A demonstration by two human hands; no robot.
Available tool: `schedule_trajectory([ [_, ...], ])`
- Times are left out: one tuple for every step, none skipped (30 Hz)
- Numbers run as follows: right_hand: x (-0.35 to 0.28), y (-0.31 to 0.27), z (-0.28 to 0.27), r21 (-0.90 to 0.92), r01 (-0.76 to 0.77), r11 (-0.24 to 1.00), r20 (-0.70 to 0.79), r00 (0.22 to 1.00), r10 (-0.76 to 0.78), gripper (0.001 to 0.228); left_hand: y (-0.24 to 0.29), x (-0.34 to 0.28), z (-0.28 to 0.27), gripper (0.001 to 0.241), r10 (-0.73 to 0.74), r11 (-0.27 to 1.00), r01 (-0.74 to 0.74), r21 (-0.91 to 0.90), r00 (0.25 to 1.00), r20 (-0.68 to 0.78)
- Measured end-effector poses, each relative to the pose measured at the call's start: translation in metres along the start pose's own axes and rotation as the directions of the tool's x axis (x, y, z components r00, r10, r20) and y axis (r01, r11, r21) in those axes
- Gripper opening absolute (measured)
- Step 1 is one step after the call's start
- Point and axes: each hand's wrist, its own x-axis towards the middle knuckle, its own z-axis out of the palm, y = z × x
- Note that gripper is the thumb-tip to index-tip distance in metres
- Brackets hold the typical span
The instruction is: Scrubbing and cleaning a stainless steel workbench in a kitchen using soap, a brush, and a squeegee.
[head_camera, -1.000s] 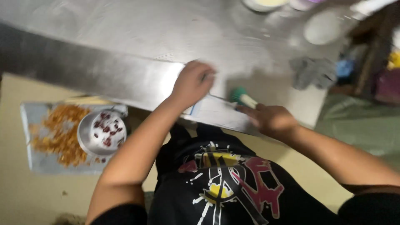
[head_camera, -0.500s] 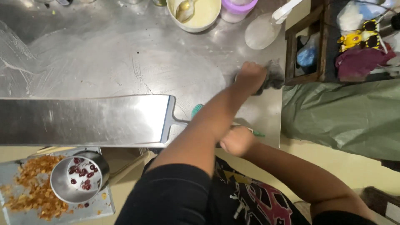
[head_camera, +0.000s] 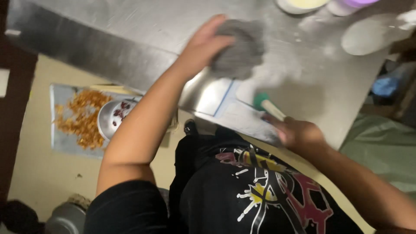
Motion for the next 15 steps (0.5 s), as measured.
schedule_trajectory([
  [0.001,-0.004,-0.011,-0.169,-0.168,0.971,0.192,0.961,0.2,0.061,0.009,-0.021,-0.022,0.055,-0.08,0.995,0.07,-0.069,0.984,-0.161],
  [-0.004,0.002,-0.01,-0.179,-0.158,0.971,0.192,0.962,0.192,0.061,0.017,-0.05,-0.035,0.055,-0.074,0.996,0.063,-0.069,0.982,-0.174],
  [-0.012,0.007,-0.008,-0.451,-0.009,0.892,0.098,0.993,0.06,0.062,0.024,-0.079,-0.047,0.051,-0.115,0.974,0.055,-0.219,0.955,-0.272],
  [-0.02,0.013,-0.006,-0.693,0.098,0.714,0.043,0.995,-0.096,0.064,0.032,-0.108,-0.058,0.047,-0.17,0.931,0.031,-0.364,0.918,-0.358],
  [-0.022,0.011,-0.01,-0.694,0.102,0.713,0.043,0.994,-0.101,0.064,0.019,-0.133,-0.069,0.047,-0.169,0.932,0.029,-0.361,0.916,-0.363],
  [-0.024,0.009,-0.013,-0.391,0.054,0.919,-0.131,0.985,-0.113,0.062,0.006,-0.158,-0.078,0.044,-0.254,0.85,0.025,-0.527,0.895,-0.367],
  [-0.029,0.007,-0.018,-0.034,0.05,0.998,-0.294,0.954,-0.058,0.062,-0.007,-0.181,-0.087,0.041,-0.334,0.736,0.01,-0.677,0.875,-0.35],
  [-0.026,0.004,-0.024,-0.04,0.05,0.998,-0.295,0.954,-0.059,0.062,-0.01,-0.195,-0.083,0.041,-0.329,0.735,0.005,-0.678,0.877,-0.351],
  [-0.022,0.003,-0.031,0.046,-0.011,0.999,-0.281,0.96,0.023,0.061,-0.013,-0.205,-0.08,0.045,-0.372,0.701,-0.042,-0.712,0.83,-0.415],
  [-0.019,0.003,-0.039,0.131,-0.072,0.989,-0.261,0.96,0.104,0.06,-0.016,-0.215,-0.077,0.049,-0.416,0.666,-0.093,-0.74,0.778,-0.472],
  [-0.016,0.011,-0.032,0.122,-0.069,0.99,-0.266,0.959,0.099,0.06,-0.025,-0.219,-0.075,0.049,-0.408,0.666,-0.102,-0.739,0.78,-0.474],
  [-0.013,0.018,-0.026,0.261,0.211,0.942,-0.409,0.908,-0.09,0.054,-0.034,-0.223,-0.072,0.049,-0.38,0.629,-0.172,-0.758,0.783,-0.493],
  [-0.007,0.027,-0.022,0.338,0.487,0.805,-0.567,0.788,-0.239,0.048,-0.041,-0.225,-0.071,0.049,-0.348,0.59,-0.244,-0.77,0.783,-0.515],
  [-0.004,0.033,-0.014,0.325,0.495,0.806,-0.571,0.782,-0.25,0.048,-0.038,-0.218,-0.063,0.049,-0.335,0.59,-0.256,-0.765,0.785,-0.521],
  [-0.001,0.039,-0.006,0.765,0.236,0.599,-0.337,0.94,0.061,0.051,-0.035,-0.212,-0.055,0.048,-0.318,0.574,-0.252,-0.779,0.808,-0.495],
])
